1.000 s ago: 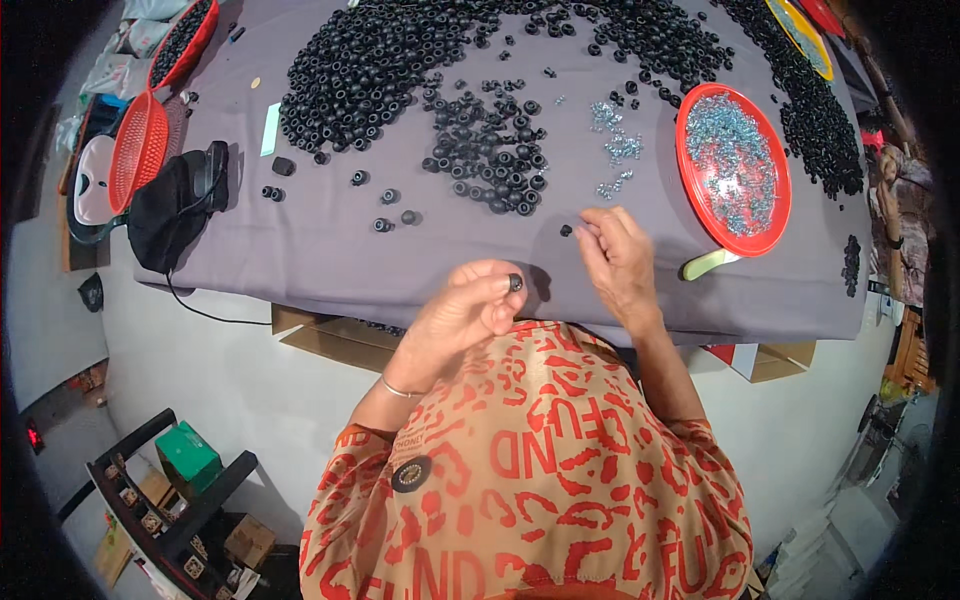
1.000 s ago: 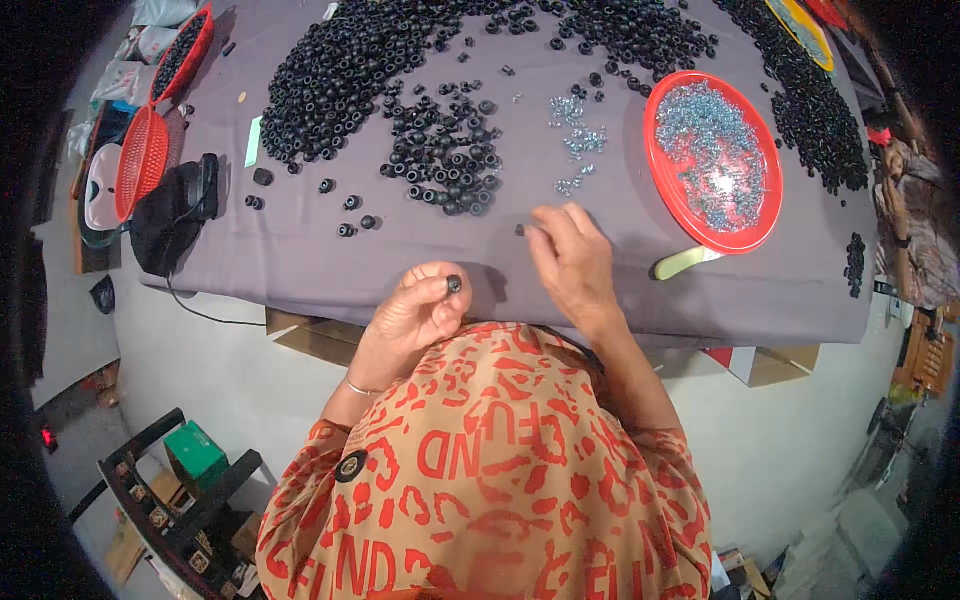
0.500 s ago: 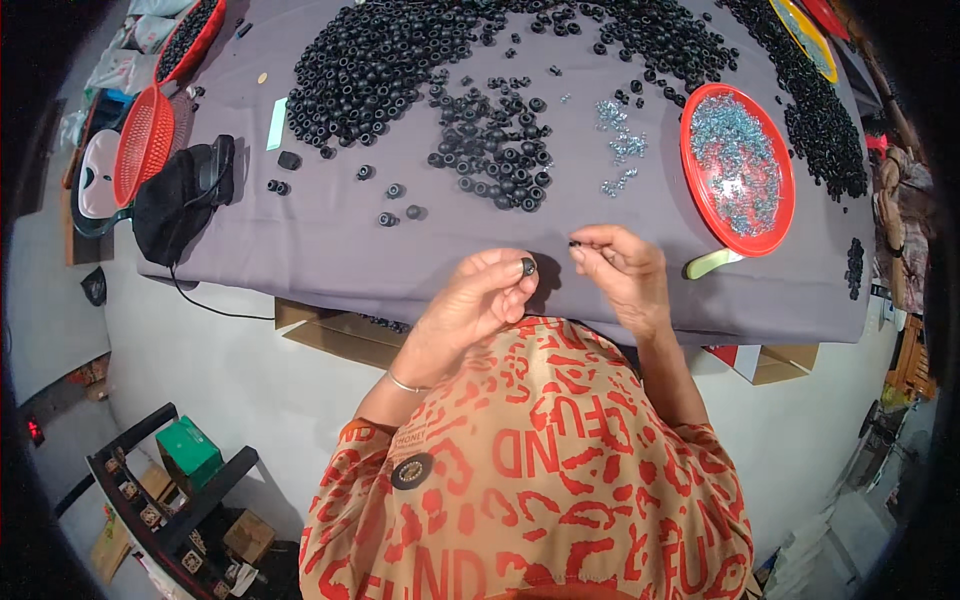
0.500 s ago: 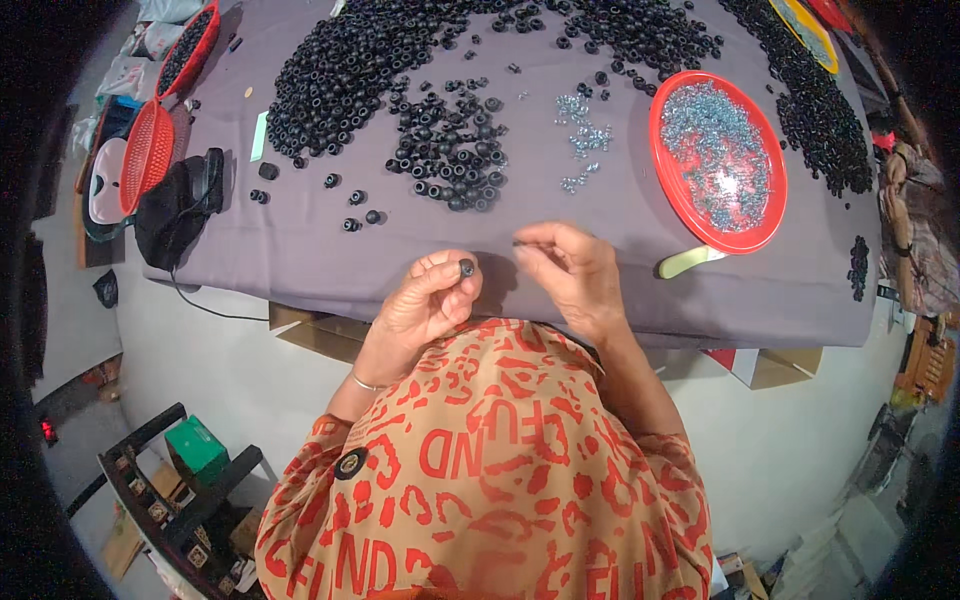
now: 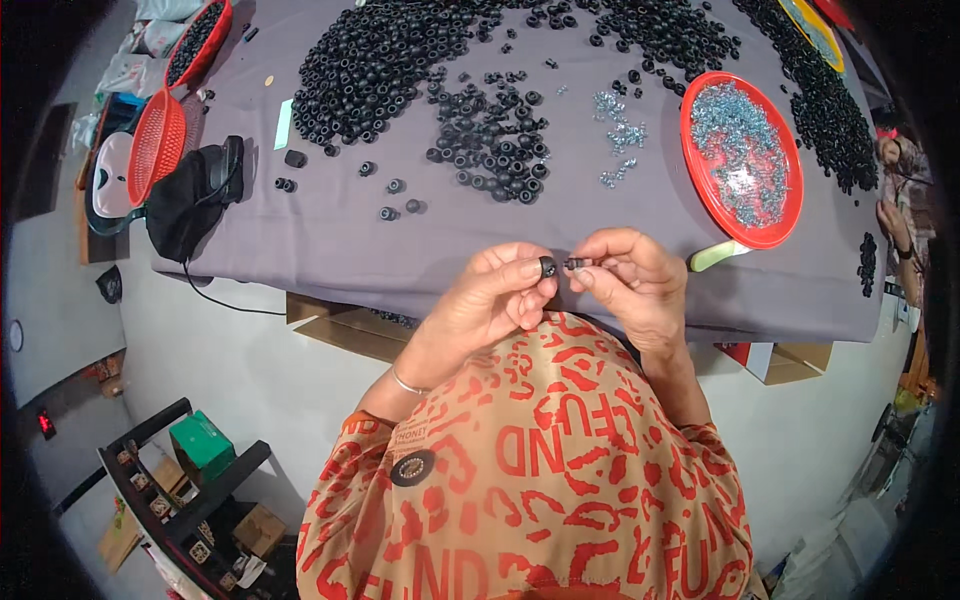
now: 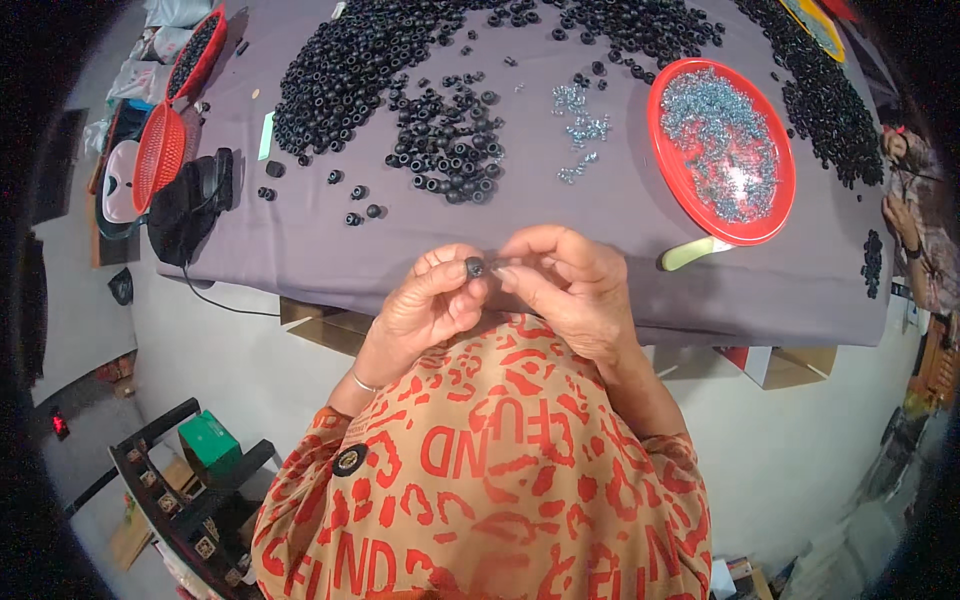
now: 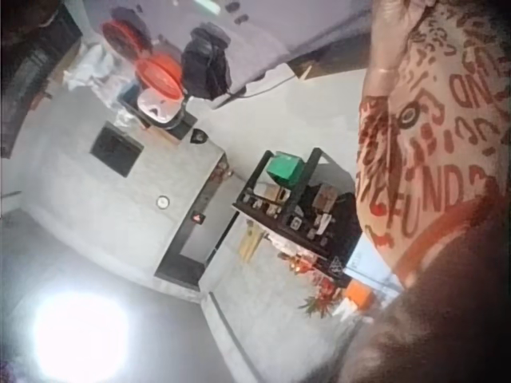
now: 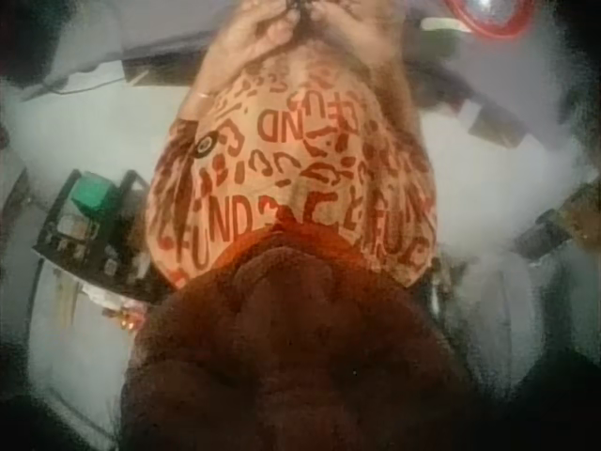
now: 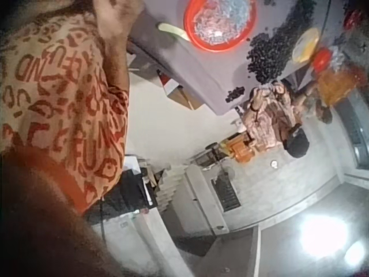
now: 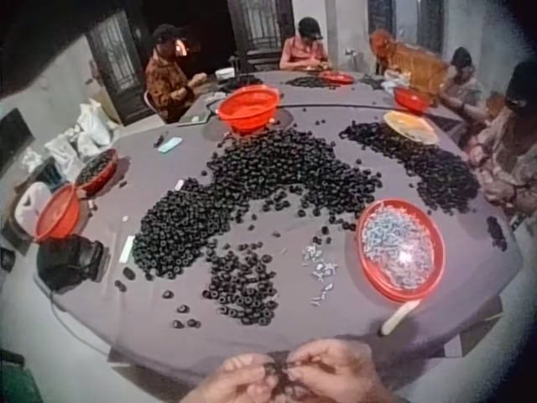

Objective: The person repeatedly assembles small components by picking up rubber pieces and small metal pins by hand and inserting the pins into the rubber pieces.

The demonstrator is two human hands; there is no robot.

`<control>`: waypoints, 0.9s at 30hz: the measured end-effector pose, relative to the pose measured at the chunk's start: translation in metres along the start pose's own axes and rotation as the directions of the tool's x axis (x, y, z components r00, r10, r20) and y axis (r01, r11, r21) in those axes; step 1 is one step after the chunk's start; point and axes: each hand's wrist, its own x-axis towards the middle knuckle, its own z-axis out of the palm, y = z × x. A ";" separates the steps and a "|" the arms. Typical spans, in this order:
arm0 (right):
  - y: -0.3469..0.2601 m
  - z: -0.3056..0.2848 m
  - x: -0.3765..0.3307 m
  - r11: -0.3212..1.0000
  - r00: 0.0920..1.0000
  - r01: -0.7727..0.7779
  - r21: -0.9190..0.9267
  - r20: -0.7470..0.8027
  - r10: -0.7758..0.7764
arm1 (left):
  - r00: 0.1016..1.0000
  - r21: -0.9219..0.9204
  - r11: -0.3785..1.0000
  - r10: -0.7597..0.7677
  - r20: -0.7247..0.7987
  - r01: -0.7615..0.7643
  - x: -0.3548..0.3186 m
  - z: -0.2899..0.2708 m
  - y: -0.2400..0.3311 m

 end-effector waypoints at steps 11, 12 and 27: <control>-0.003 -0.003 -0.003 0.826 0.928 0.360 -0.434 0.079 -0.363 | 1.000 -0.029 0.999 -0.022 -0.022 0.021 0.000 0.010 -0.007; -0.005 -0.002 -0.004 0.827 0.928 0.360 -0.431 0.078 -0.363 | 1.000 -0.040 0.999 -0.027 -0.015 0.026 0.000 0.010 -0.008; -0.004 0.008 -0.005 0.627 0.824 0.505 -0.593 0.113 -0.556 | 0.995 -0.008 1.000 0.005 -0.102 -0.005 -0.003 0.010 -0.016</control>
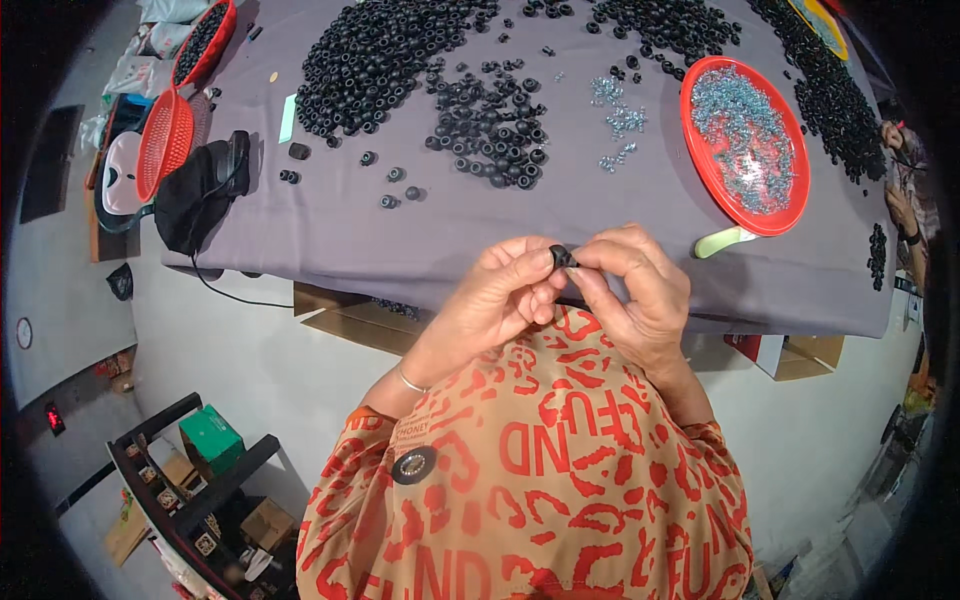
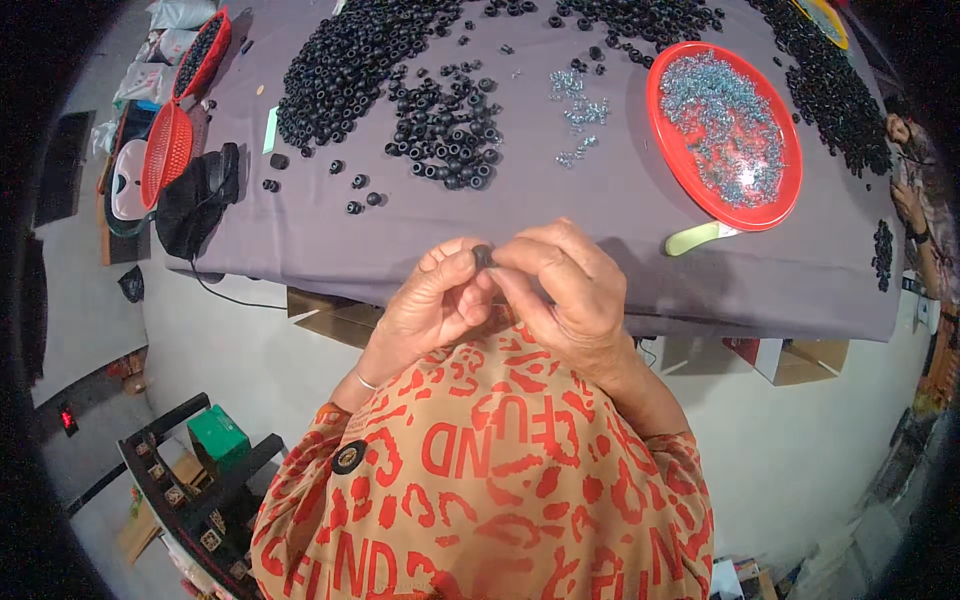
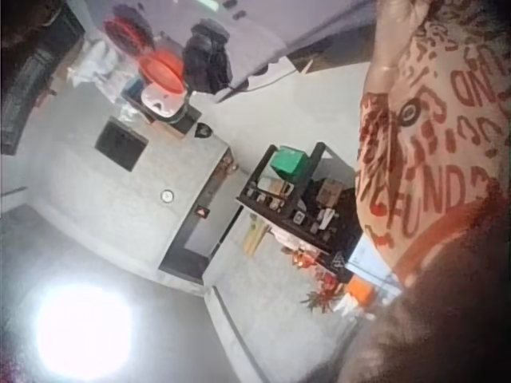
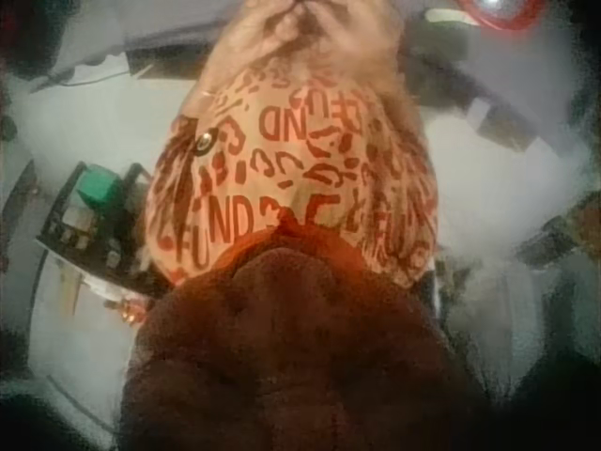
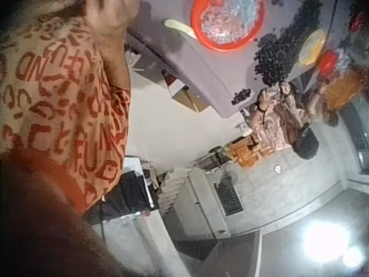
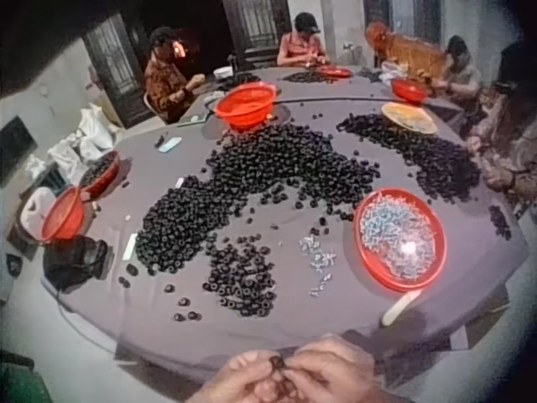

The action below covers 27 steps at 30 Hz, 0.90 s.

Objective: The person repeatedly assembles small components by picking up rubber pieces and small metal pins by hand and inserting the pins into the rubber pieces.

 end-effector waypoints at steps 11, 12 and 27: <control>0.005 0.003 -0.002 0.992 0.991 0.126 0.023 0.029 -0.127 | 0.998 0.258 0.965 0.060 -0.037 -0.048 -0.008 0.003 0.007; 0.005 0.003 -0.003 0.992 0.992 0.126 0.023 0.029 -0.126 | 0.997 0.287 0.957 0.057 -0.053 -0.039 -0.009 0.004 0.008; 0.000 -0.004 0.001 0.995 0.986 -0.026 0.096 0.168 0.010 | 0.998 0.254 0.966 0.059 -0.001 -0.057 -0.011 -0.006 0.005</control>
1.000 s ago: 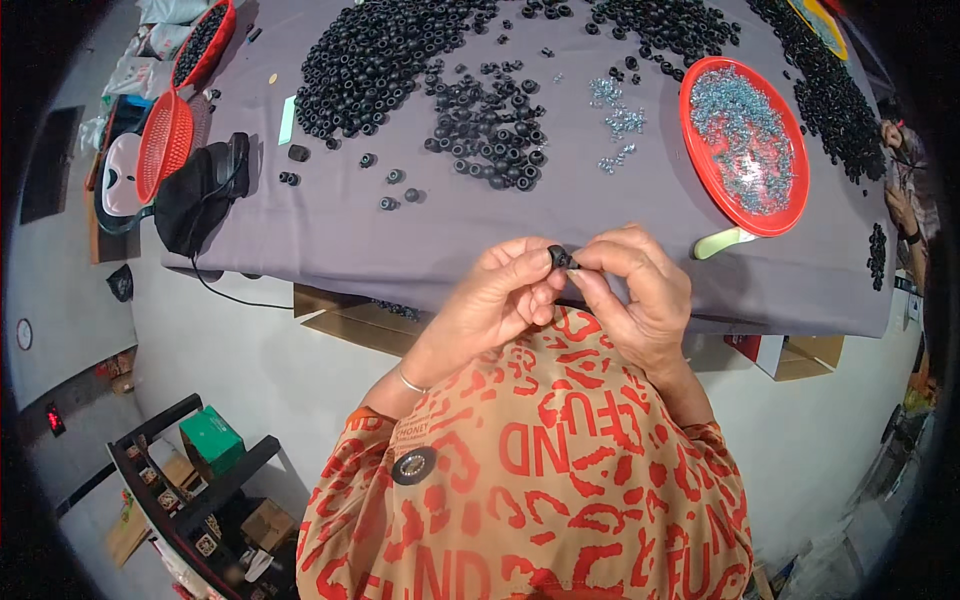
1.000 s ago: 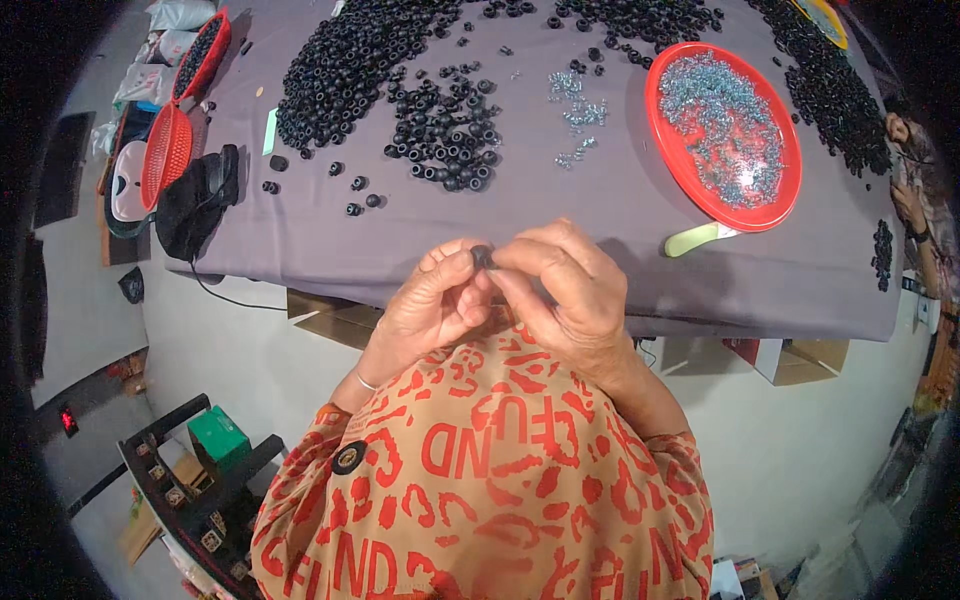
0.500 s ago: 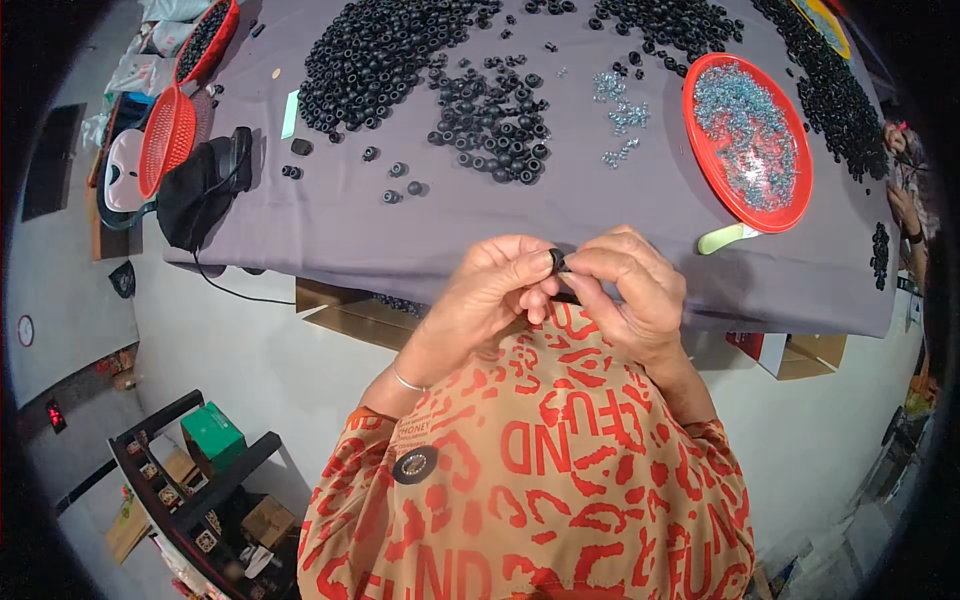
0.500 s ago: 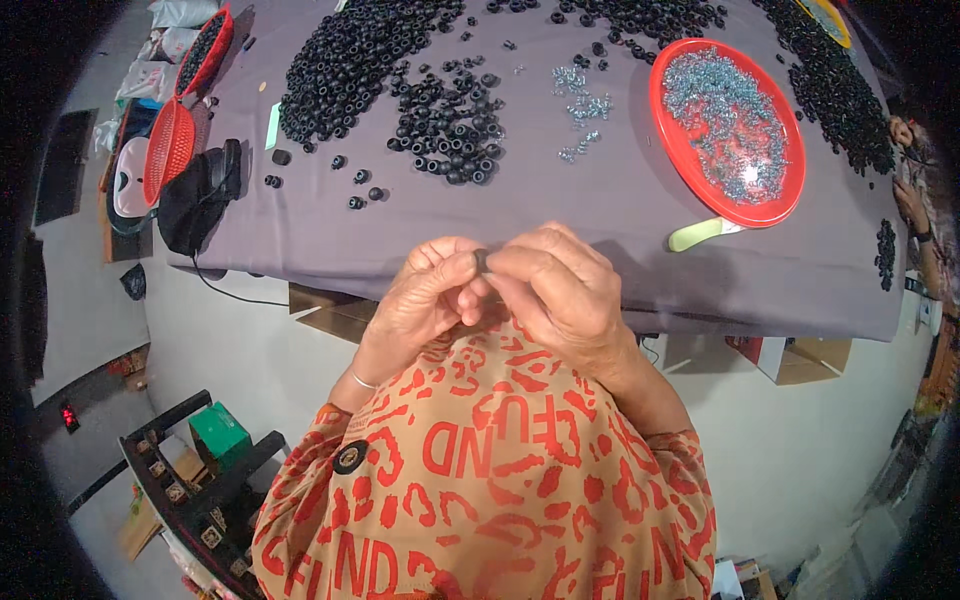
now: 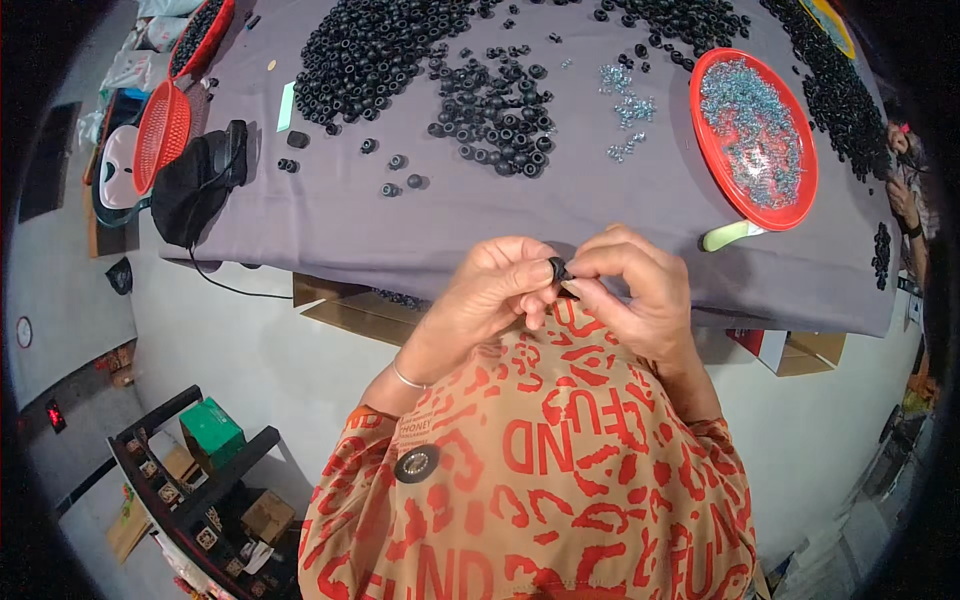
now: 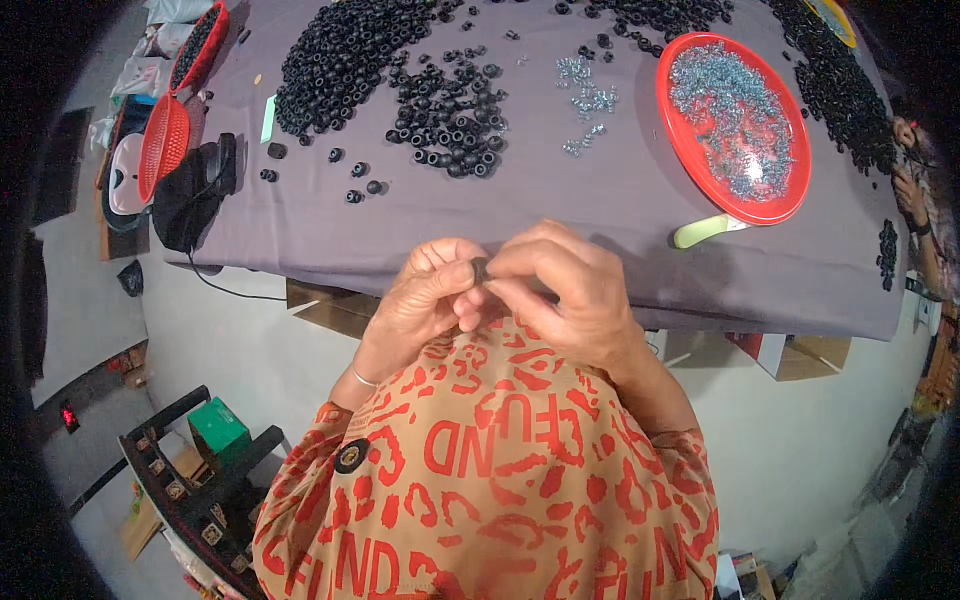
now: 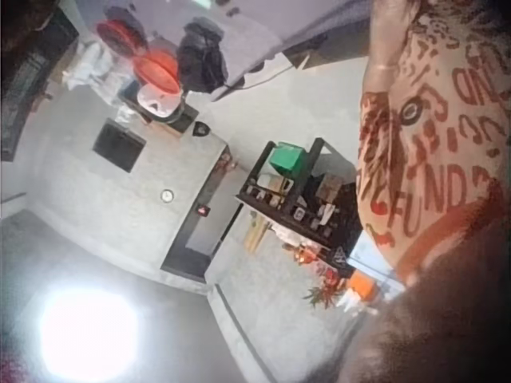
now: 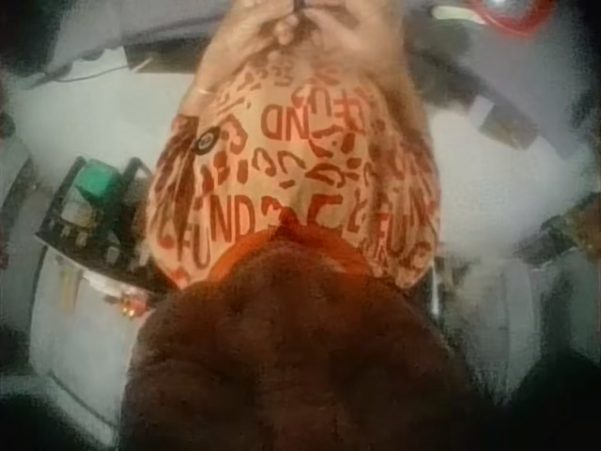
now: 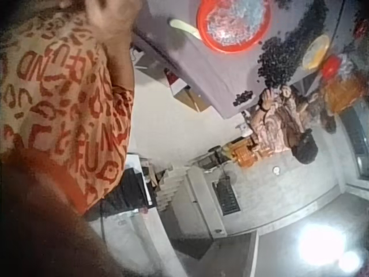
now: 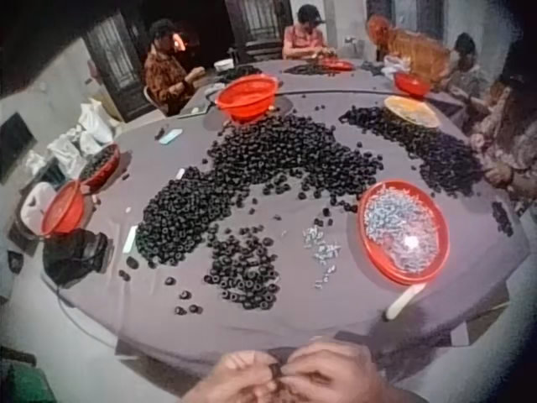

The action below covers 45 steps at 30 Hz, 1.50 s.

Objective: The person repeatedly assembles small components by picking up rubber pieces and small metal pins by hand and inserting the pins into the rubber pieces.

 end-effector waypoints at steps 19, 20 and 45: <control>0.006 0.007 -0.008 0.976 0.919 -0.166 0.142 0.380 0.101 | 0.970 -0.016 0.969 -0.245 -0.003 0.245 -0.022 -0.018 -0.010; 0.006 0.009 -0.009 0.976 0.920 -0.167 0.138 0.378 0.104 | 0.965 -0.023 0.965 -0.262 0.016 0.262 -0.023 -0.019 -0.010; 0.098 0.013 0.063 0.825 0.983 0.177 -0.536 0.145 -0.117 | 0.492 0.909 -0.404 0.814 0.308 0.100 0.013 -0.077 0.080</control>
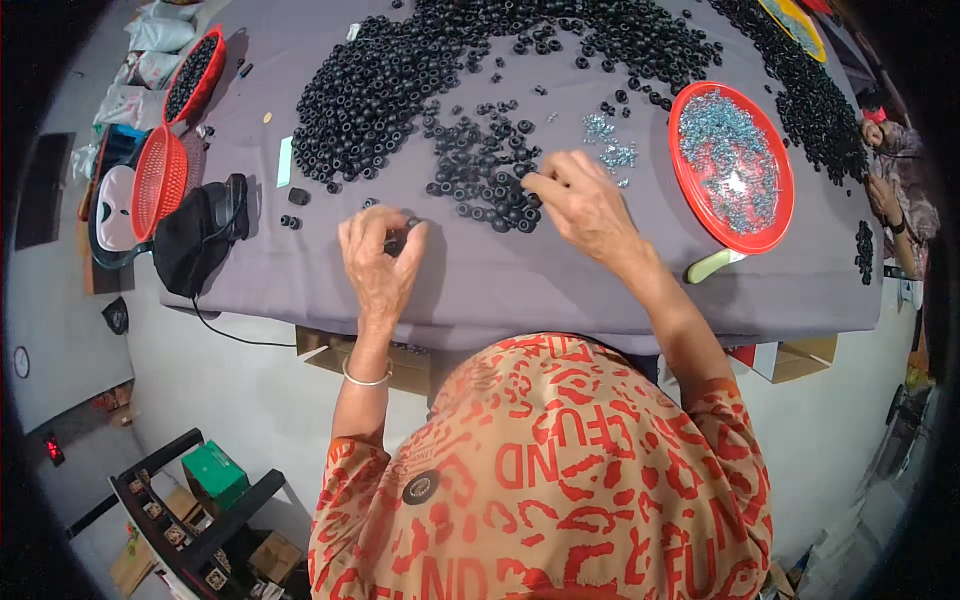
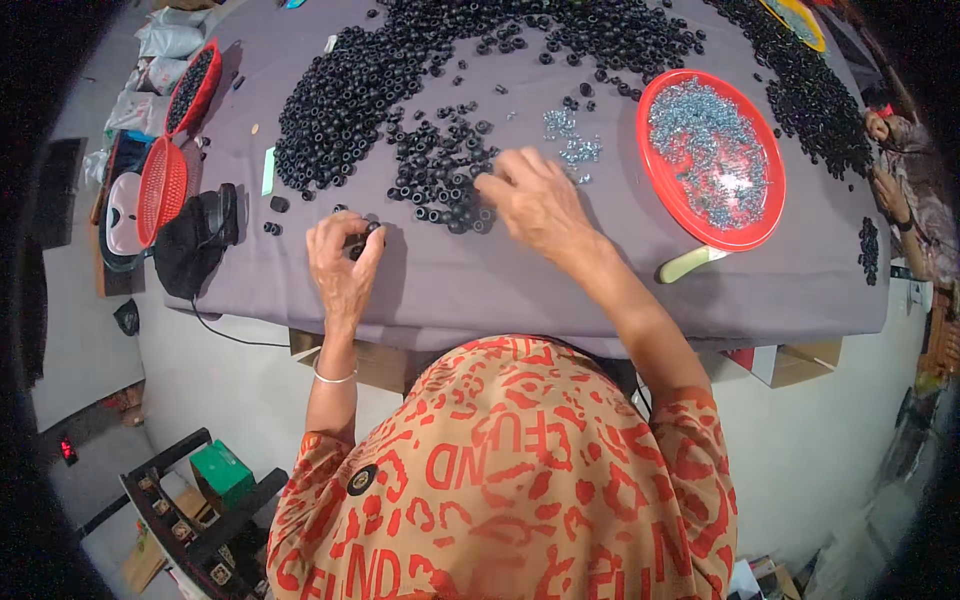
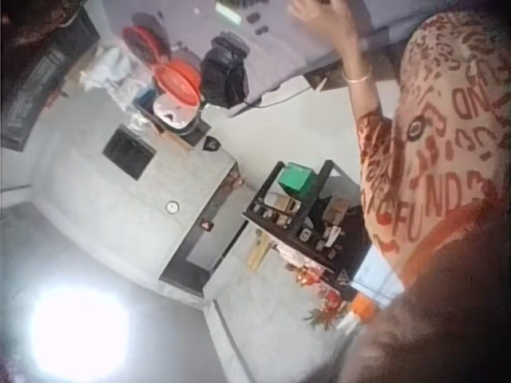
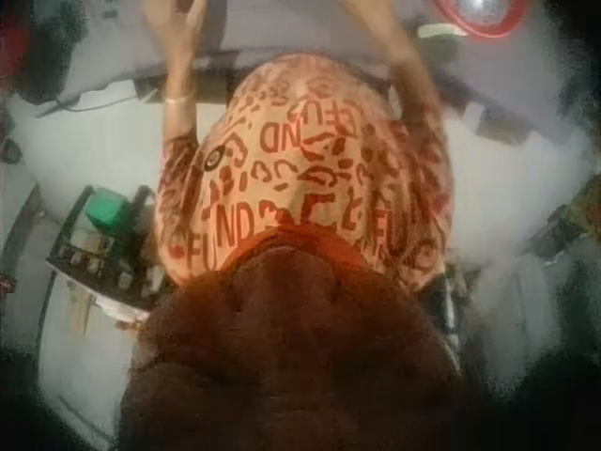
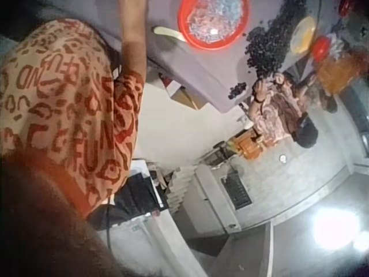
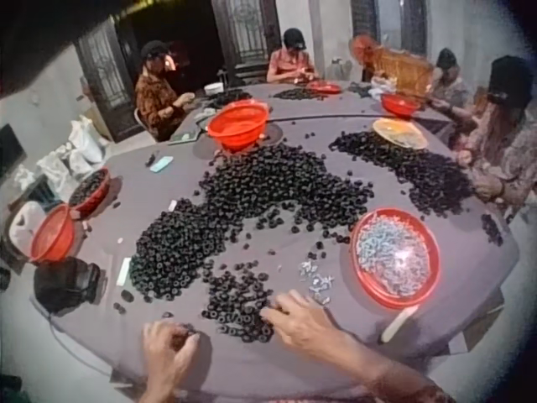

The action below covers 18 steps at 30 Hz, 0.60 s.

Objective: The person repeatedly assembles small components by picking up rubber pieces and small metal pins by hand and inserting the pins into the rubber pieces.

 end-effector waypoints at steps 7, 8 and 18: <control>0.006 -0.012 -0.021 0.990 0.990 0.001 -0.138 0.139 0.018 | 0.990 -0.022 0.990 -0.139 -0.016 0.138 0.002 0.003 -0.001; 0.007 -0.015 -0.024 0.987 0.991 0.005 -0.161 0.132 0.016 | 0.991 -0.022 0.990 -0.137 -0.013 0.136 0.003 0.004 0.001; 0.008 -0.021 -0.035 0.989 0.998 -0.033 -0.147 0.055 0.041 | 0.976 -0.061 0.974 0.218 -0.005 -0.218 -0.001 0.044 0.066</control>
